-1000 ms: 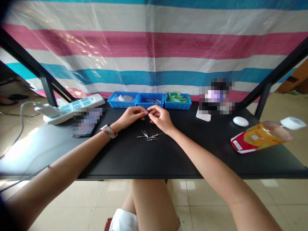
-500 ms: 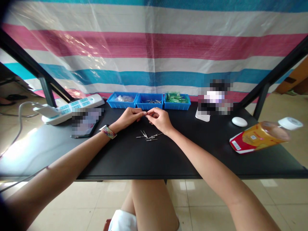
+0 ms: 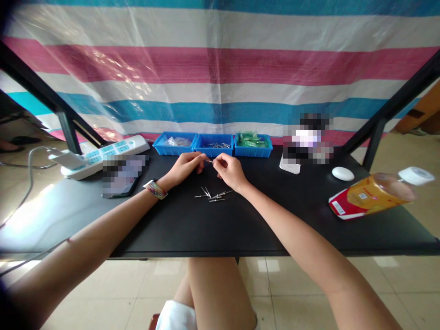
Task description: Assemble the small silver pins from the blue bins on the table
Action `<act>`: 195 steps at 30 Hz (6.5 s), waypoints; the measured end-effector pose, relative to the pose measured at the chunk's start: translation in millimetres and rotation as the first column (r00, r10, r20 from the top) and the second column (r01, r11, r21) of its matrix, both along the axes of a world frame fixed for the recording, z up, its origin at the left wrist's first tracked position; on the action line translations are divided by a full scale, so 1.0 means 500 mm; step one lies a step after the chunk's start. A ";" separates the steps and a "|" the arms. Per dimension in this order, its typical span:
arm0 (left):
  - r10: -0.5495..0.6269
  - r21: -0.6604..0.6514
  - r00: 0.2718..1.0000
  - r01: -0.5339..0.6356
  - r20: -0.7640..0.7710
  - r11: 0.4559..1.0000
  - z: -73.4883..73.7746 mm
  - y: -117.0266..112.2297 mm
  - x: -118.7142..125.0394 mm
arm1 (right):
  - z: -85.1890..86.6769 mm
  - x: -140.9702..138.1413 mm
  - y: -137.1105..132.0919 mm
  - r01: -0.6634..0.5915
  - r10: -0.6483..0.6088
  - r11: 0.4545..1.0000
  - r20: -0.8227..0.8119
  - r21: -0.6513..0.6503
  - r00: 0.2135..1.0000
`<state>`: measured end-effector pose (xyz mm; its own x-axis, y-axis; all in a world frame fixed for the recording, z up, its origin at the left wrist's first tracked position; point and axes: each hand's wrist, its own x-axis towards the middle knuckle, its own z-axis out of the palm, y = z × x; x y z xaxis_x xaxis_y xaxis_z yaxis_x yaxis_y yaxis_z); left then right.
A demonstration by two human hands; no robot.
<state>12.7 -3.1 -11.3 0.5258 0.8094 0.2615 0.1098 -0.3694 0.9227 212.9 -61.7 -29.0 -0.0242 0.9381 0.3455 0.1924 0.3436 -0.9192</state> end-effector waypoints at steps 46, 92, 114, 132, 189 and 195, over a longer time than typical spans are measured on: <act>-0.022 -0.026 1.000 0.022 0.002 0.999 -0.005 0.005 -0.002 | -0.004 0.002 0.008 0.052 -0.058 0.998 -0.234 -0.031 0.970; 0.017 -0.120 0.986 0.003 0.166 0.993 -0.012 0.006 -0.006 | 0.040 0.015 -0.046 -0.351 0.319 0.935 0.547 -0.048 0.774; -0.136 -0.020 0.991 0.136 0.018 0.990 -0.012 0.007 -0.003 | -0.012 0.034 0.017 -0.061 0.051 0.993 -0.098 -0.101 0.994; -0.058 0.071 0.993 0.065 -0.104 0.995 -0.006 0.007 -0.006 | 0.002 0.029 0.003 -0.043 0.034 0.997 -0.114 -0.072 0.993; -0.067 0.042 0.996 0.069 -0.054 0.997 -0.006 0.008 -0.005 | -0.004 0.031 0.009 -0.004 -0.012 0.996 -0.176 -0.092 0.984; -0.035 -0.011 0.999 0.035 -0.034 0.999 -0.007 0.009 -0.005 | 0.012 0.029 0.019 0.045 -0.055 0.997 -0.184 -0.058 0.981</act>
